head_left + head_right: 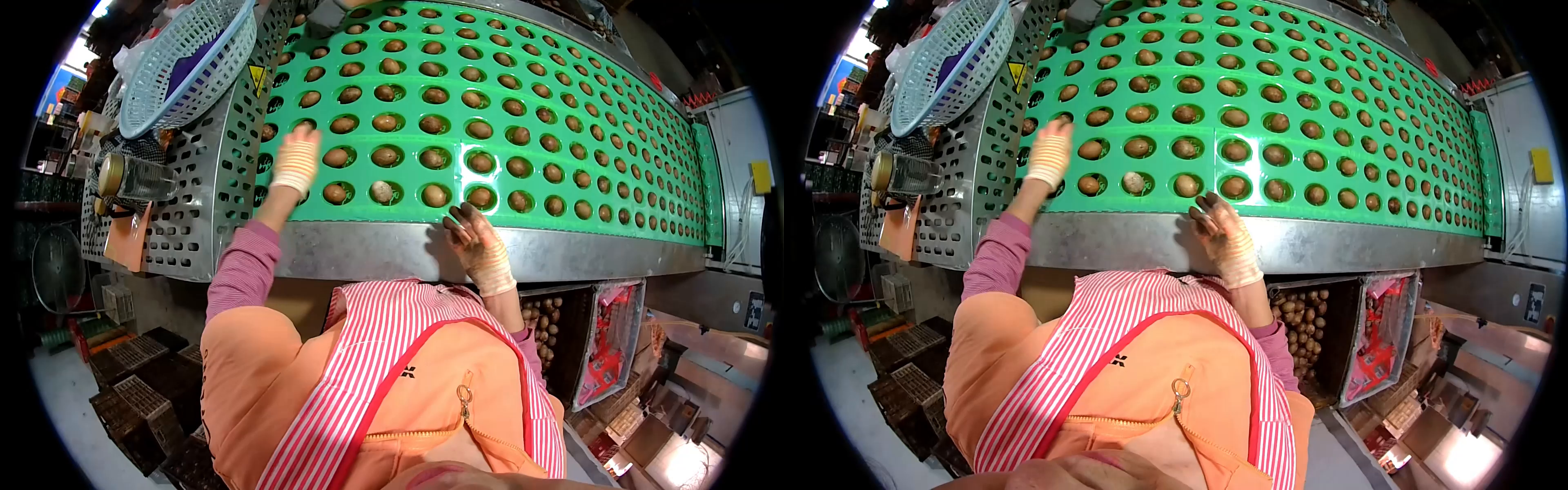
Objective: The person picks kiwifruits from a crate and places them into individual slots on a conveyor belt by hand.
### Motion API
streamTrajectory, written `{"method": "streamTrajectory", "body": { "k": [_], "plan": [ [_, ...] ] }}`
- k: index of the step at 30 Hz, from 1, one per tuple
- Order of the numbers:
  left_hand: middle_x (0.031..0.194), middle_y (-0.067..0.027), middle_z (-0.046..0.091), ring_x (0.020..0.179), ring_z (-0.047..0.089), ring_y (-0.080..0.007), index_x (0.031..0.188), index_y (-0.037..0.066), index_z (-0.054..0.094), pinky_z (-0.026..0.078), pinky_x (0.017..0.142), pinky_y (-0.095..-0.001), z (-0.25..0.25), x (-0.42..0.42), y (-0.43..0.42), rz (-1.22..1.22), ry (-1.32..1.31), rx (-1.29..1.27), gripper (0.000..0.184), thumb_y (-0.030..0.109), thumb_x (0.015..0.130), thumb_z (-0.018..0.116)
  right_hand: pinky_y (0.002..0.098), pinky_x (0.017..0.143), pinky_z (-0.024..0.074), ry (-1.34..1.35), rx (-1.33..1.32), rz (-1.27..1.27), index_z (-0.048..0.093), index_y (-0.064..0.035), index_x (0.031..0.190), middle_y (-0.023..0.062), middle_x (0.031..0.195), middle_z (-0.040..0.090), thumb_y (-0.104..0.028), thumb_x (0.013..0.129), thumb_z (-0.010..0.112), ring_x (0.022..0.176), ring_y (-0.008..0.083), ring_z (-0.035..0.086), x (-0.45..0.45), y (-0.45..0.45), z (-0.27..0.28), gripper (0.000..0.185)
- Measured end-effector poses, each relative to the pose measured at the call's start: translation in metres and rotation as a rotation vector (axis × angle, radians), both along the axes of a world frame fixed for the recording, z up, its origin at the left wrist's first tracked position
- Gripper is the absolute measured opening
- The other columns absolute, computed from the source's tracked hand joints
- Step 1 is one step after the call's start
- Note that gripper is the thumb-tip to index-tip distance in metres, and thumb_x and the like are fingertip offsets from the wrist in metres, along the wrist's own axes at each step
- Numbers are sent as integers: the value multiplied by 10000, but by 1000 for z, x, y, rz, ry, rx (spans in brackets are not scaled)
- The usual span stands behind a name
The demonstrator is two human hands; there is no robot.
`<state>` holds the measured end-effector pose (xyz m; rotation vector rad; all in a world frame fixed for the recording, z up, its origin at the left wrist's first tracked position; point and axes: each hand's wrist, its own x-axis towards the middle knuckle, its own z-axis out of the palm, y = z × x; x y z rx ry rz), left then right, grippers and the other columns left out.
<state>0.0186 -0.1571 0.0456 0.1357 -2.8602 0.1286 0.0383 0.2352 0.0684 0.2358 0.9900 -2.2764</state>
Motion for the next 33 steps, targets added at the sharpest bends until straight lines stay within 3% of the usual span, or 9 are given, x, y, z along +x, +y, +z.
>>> {"method": "streamTrajectory", "body": {
  "k": [5,8,11,14,17,22,27,29,33],
  "plan": [
    [1247,-157,591,1259,473,-308,1139,76,604,258,1122,-487,-51,20,-84,195,-395,-422,294,163,909,444,364,962,460,-45,52,-129,418,10,1366,150,1293,497,-385,826,747,1161,264,541,24,31,-12,745],
    [1203,-211,612,1257,466,-341,1171,75,603,228,1123,-491,-58,21,-86,182,-464,-433,317,167,906,456,362,923,496,-47,69,-228,423,23,1363,160,1292,513,-338,858,719,1094,267,571,49,51,-23,688],
    [1209,-152,619,1232,480,-321,1162,93,611,271,1074,-516,-35,0,-35,212,-513,-495,313,166,892,470,363,892,517,-106,126,-411,435,34,1351,158,1269,535,-271,904,661,1064,262,584,96,76,-47,586],
    [1386,-135,461,1241,447,-367,1270,76,528,350,1043,-511,-39,-13,36,-216,-229,-223,447,156,836,591,300,859,504,-61,489,-527,578,45,1229,95,1054,658,-186,915,619,933,186,617,146,86,-57,392],
    [1428,-196,402,1262,409,-426,1364,75,469,355,1051,-523,-32,-75,159,-713,-151,130,559,200,844,628,362,911,490,-10,963,-667,613,5,1209,184,1116,677,-247,862,640,1068,264,637,125,85,-63,430],
    [1446,-252,360,1270,361,-507,1397,73,448,322,1056,-566,-7,-83,325,-1235,-202,332,554,312,916,581,379,889,506,-65,980,-796,637,-14,1145,186,1110,661,-274,842,663,1013,304,647,99,97,-30,401],
    [1460,-213,374,1295,368,-459,1400,85,437,312,1071,-549,-24,-60,300,-1266,-183,166,536,333,939,555,416,1001,456,-146,1730,-616,610,-54,1198,197,1244,572,-287,779,691,1153,327,554,195,120,-16,486],
    [1451,-210,387,1294,370,-456,1393,82,443,306,1074,-547,-13,-72,287,-1250,-206,205,528,326,939,556,446,1037,432,-501,1748,-391,521,-96,1314,203,1398,439,-292,779,704,1238,380,467,231,142,-20,598],
    [1429,-209,413,1285,383,-446,1385,76,449,318,1063,-543,-5,-56,269,-1221,-139,207,516,316,940,554,478,1061,411,-745,1659,-68,365,-162,1445,186,1548,227,-324,802,741,1343,414,349,278,164,-20,762]
  ]
}}
